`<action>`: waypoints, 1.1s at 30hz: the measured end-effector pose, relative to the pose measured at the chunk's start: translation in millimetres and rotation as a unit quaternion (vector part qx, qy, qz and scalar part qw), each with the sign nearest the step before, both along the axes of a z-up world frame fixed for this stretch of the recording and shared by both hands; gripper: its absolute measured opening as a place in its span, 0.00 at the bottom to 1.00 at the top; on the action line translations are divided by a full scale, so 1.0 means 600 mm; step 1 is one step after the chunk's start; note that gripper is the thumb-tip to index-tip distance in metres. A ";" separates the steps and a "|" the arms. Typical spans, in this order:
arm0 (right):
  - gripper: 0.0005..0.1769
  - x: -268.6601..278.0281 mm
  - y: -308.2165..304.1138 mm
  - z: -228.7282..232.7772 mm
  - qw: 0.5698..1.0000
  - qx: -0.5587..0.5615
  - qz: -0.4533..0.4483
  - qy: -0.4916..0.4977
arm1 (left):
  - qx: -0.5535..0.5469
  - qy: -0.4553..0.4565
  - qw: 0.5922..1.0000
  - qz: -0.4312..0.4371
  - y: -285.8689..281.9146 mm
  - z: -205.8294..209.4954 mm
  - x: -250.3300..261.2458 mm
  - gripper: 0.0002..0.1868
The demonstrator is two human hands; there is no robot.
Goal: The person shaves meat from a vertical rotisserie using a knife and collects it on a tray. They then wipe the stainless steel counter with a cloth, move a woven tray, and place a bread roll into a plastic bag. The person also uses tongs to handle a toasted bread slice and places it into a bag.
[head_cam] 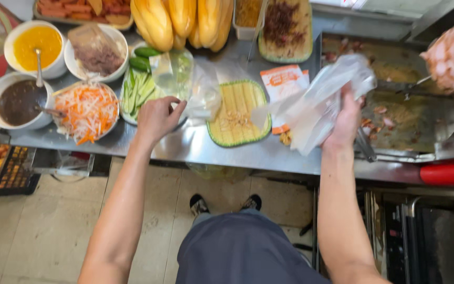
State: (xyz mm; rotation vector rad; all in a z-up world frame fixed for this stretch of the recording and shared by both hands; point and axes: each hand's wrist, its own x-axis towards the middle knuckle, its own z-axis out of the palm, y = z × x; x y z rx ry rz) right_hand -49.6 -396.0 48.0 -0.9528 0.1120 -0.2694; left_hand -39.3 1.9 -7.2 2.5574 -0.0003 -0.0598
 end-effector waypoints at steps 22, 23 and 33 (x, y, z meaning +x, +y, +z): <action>0.10 -0.007 0.044 -0.091 0.962 -0.143 0.062 0.223 | -0.811 0.280 0.511 -0.045 -0.144 -0.033 -0.039 0.44; 0.09 -0.009 0.044 -0.098 0.965 -0.133 0.033 0.224 | -0.786 0.315 0.529 -0.066 -0.165 -0.036 -0.051 0.45; 0.10 -0.014 -0.012 -0.139 0.972 -0.104 0.046 0.204 | -0.712 0.321 0.622 0.056 -0.240 -0.113 -0.063 0.11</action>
